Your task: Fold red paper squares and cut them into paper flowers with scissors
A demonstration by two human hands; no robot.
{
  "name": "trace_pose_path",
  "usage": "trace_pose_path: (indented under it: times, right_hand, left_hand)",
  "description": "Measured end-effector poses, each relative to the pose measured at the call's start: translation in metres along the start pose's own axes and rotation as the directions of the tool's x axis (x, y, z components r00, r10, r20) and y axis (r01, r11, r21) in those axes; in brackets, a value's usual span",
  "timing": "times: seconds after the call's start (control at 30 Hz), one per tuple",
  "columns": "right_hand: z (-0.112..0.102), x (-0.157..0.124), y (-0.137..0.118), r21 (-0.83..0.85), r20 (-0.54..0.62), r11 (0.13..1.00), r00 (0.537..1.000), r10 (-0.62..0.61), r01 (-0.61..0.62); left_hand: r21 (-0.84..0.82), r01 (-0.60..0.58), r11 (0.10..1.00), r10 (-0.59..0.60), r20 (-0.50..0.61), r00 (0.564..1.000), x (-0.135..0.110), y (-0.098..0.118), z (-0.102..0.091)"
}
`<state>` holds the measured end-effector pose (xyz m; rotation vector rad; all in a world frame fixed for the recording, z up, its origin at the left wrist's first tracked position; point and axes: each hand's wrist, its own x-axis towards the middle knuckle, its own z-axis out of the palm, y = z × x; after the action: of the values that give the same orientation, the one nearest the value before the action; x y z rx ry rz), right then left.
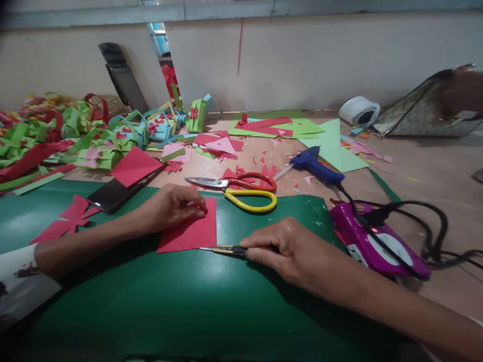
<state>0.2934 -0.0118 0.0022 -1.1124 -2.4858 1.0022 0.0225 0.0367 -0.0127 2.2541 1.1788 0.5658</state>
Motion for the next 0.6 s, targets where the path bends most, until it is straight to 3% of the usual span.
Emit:
trace_pose_path:
  times: [0.13, 0.3, 0.53, 0.6]
  right_hand:
    - [0.002, 0.004, -0.001, -0.069, 0.041, 0.997, 0.999, -0.017, 0.02]
    - [0.004, 0.011, -0.007, -0.006, 0.006, 0.998, 0.998, -0.063, 0.063]
    - [0.011, 0.016, -0.011, -0.058, 0.013, 0.996, 0.997, -0.073, 0.074]
    - [0.013, 0.018, -0.013, -0.046, -0.037, 0.993, 0.994, -0.107, 0.105]
  left_hand:
    - [-0.009, -0.013, 1.0, 0.013, -0.003, 1.0, 0.0, -0.003, 0.001]
    - [-0.014, -0.01, 1.0, 0.01, -0.013, 1.0, 0.0, -0.002, 0.001]
    - [0.002, -0.042, 0.999, 0.042, -0.015, 0.999, 0.0, -0.003, 0.001]
    - [-0.002, -0.041, 0.999, 0.041, -0.013, 0.999, 0.0, -0.004, 0.001]
